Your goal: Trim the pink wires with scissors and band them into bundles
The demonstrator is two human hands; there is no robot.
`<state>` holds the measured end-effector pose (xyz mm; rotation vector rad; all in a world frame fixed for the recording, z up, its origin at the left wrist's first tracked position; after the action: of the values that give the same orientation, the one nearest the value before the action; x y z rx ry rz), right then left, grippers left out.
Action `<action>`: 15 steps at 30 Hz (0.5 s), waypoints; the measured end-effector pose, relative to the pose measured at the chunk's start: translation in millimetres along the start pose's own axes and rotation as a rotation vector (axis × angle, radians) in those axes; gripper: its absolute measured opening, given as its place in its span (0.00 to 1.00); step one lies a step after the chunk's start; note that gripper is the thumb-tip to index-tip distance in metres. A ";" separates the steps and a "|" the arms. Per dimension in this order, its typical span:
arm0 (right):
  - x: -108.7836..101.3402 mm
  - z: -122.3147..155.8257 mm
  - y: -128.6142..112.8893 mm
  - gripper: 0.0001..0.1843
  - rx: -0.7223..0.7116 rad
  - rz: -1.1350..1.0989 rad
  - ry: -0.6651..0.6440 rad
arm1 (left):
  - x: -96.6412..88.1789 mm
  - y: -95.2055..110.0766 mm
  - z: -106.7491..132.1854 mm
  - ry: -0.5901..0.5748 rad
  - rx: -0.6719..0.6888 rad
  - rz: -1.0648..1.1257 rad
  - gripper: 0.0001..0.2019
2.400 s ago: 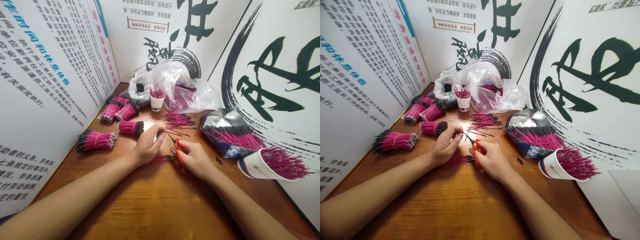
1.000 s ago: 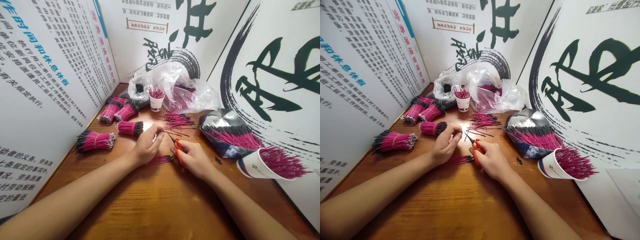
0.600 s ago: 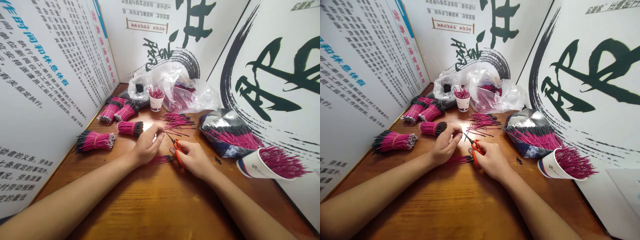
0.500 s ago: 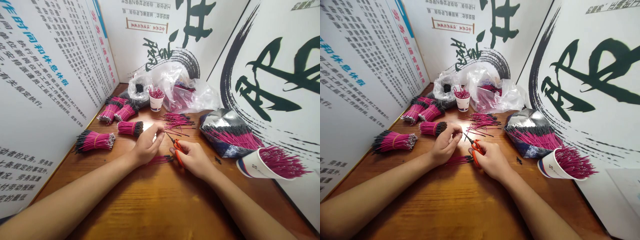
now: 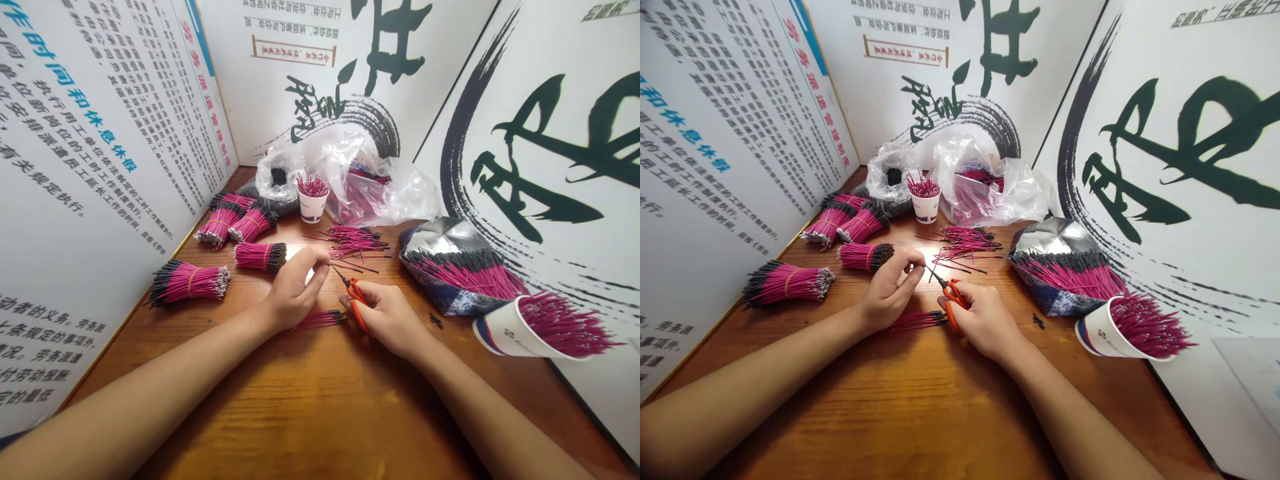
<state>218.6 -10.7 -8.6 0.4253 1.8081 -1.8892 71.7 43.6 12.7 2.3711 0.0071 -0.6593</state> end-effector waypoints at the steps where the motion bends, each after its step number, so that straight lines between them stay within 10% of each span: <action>1: -0.4 -0.1 -0.2 0.19 -0.004 -0.001 0.007 | 0.0 -0.3 0.0 0.002 -0.001 -0.003 0.04; 15: -4.8 -0.8 0.1 0.19 -0.004 0.055 0.065 | -1.5 0.8 -1.4 0.023 0.003 -0.037 0.03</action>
<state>222.6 -9.3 -6.2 0.5348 1.8222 -1.8545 71.2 44.1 14.8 2.3865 0.0597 -0.6504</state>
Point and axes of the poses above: each hand's wrist, its own z-axis away from the middle knuckle, its own x-axis out of the palm, y = z × x, the point moved 6 cm from there along -z, towards the middle knuckle, and after that the axes turned 4 degrees about x, right-handed, at the moved point
